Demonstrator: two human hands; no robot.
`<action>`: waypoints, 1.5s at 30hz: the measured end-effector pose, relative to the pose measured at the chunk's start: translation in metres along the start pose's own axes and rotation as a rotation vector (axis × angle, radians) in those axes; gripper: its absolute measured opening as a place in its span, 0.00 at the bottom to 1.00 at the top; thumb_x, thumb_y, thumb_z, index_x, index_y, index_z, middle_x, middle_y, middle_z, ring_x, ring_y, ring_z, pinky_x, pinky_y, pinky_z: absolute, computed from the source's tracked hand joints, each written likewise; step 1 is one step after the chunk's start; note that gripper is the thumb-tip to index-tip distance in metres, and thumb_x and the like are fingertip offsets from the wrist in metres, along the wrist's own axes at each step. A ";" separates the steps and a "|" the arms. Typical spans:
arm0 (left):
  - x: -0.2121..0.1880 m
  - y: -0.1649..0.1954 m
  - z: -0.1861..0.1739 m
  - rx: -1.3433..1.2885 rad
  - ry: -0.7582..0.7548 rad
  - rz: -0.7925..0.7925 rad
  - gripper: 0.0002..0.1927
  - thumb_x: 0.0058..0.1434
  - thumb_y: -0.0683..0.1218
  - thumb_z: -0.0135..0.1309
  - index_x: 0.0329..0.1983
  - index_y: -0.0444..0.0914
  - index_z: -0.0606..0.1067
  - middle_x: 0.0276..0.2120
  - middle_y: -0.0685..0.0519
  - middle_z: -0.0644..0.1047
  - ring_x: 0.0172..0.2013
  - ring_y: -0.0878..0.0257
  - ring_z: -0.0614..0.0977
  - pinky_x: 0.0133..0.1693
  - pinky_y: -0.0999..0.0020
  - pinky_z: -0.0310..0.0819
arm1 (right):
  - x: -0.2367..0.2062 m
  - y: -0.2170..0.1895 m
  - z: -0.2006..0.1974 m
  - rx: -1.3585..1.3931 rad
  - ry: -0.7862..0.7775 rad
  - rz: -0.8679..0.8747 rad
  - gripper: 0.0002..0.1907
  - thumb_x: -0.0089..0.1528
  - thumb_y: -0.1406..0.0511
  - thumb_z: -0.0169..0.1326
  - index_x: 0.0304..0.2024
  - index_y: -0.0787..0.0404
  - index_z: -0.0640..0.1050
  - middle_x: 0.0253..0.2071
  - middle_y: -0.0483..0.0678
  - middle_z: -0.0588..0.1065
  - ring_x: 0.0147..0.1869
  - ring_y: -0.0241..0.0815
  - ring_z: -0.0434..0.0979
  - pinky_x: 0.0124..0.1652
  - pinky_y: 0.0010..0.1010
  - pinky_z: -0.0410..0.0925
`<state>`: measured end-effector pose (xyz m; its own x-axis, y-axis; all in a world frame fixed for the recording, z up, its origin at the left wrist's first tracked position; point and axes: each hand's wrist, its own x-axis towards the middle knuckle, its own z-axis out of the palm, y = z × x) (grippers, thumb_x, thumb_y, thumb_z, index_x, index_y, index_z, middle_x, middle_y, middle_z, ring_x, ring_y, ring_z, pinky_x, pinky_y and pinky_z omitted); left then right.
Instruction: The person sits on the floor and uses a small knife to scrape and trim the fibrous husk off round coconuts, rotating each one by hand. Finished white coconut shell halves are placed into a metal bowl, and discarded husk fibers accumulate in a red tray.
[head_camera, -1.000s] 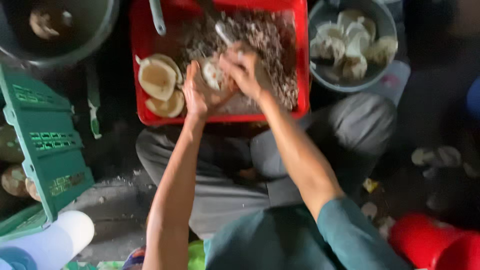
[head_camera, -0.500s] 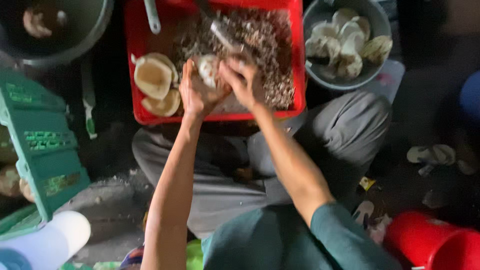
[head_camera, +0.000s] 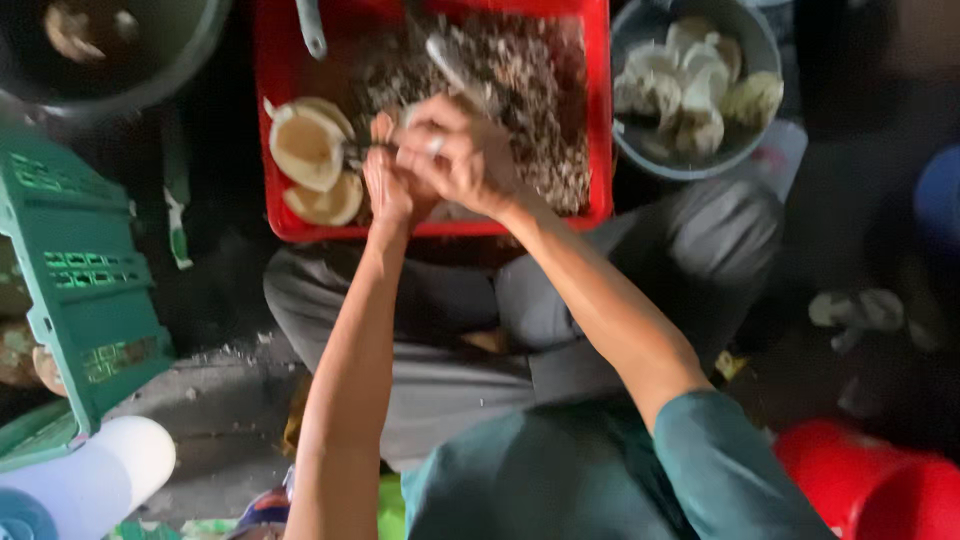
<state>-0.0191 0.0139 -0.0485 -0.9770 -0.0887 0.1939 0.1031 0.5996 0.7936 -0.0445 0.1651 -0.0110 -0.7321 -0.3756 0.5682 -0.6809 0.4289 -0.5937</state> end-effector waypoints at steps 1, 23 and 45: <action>0.000 0.003 0.000 0.100 -0.006 -0.026 0.34 0.60 0.57 0.74 0.56 0.35 0.69 0.49 0.41 0.76 0.48 0.41 0.80 0.47 0.50 0.77 | -0.011 0.006 0.001 0.067 0.066 0.098 0.10 0.68 0.60 0.61 0.41 0.60 0.84 0.41 0.47 0.80 0.40 0.41 0.81 0.38 0.31 0.73; -0.014 0.018 0.001 -0.266 0.011 0.161 0.43 0.53 0.54 0.71 0.65 0.31 0.65 0.54 0.39 0.75 0.53 0.44 0.80 0.55 0.52 0.76 | -0.018 -0.010 -0.026 0.017 0.103 0.043 0.08 0.65 0.62 0.63 0.42 0.58 0.85 0.46 0.46 0.76 0.51 0.45 0.77 0.51 0.33 0.73; -0.021 0.022 0.001 -0.190 0.112 0.382 0.50 0.52 0.53 0.76 0.69 0.30 0.60 0.57 0.35 0.72 0.53 0.40 0.78 0.55 0.51 0.76 | -0.039 0.028 -0.019 -0.068 0.093 0.102 0.07 0.62 0.64 0.65 0.39 0.61 0.83 0.45 0.49 0.79 0.53 0.46 0.78 0.51 0.37 0.72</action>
<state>0.0035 0.0296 -0.0352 -0.8368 0.0192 0.5472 0.4960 0.4497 0.7428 -0.0349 0.2070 -0.0387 -0.7905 -0.2508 0.5588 -0.5975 0.5166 -0.6133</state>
